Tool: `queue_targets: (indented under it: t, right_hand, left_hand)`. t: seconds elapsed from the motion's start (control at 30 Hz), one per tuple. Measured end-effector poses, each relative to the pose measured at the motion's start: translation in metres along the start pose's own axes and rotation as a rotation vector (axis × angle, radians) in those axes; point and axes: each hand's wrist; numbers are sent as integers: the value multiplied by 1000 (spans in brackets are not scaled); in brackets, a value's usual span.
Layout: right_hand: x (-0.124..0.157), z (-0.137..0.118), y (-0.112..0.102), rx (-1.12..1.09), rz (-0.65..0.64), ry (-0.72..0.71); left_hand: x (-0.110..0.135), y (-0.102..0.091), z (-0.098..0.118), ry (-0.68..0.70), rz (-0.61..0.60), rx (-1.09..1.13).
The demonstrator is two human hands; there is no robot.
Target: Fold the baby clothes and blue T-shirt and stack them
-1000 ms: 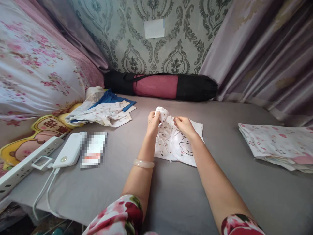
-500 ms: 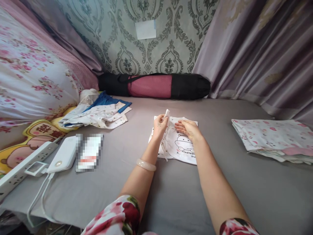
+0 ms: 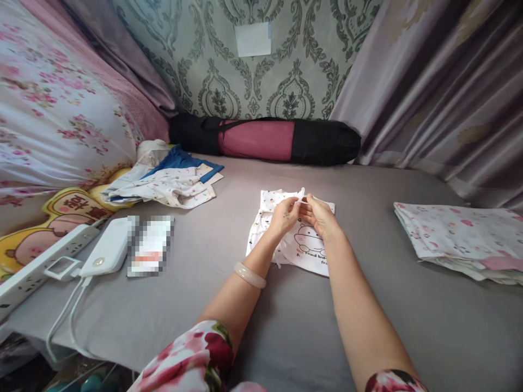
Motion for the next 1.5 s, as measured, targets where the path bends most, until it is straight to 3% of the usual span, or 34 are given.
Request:
queue_targets:
  t: [0.2,0.4,0.5,0.67,0.77,0.87,1.03,1.27,1.5]
  right_hand:
    - [-5,6,0,25,36,-58]
    - [-12,12,-1,130,201,-73]
    - [-12,11,-5,346,251,-175]
    - [3,8,-2,918,352,-468]
    - [12,12,8,1125,272,-640]
    - [18,21,16,1281,114,-725]
    - [22,31,22,1398,-36,-717]
    - [20,37,20,1414,-76,-655]
    - [18,35,20,1367,-91,-625]
  left_hand:
    - [3,1,3,69,-132,-127]
    - [-2,-6,1,-25,-1,-123]
    - [-5,-15,-1,-47,68,-146]
    - [-10,-26,-9,-28,144,-205]
    - [-11,-26,-14,68,87,-354]
    - [-8,-24,-18,183,-16,-527]
    - [-3,-22,-28,214,-78,-735]
    - [-4,-22,-45,196,-151,-824]
    - [-6,-22,-41,158,-172,-815]
Point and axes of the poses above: each hand's wrist, its own x-axis away from the middle knuckle, its own y-axis out of the palm, z = x × y, and after that the axes turned 6 degrees about z, right-handed
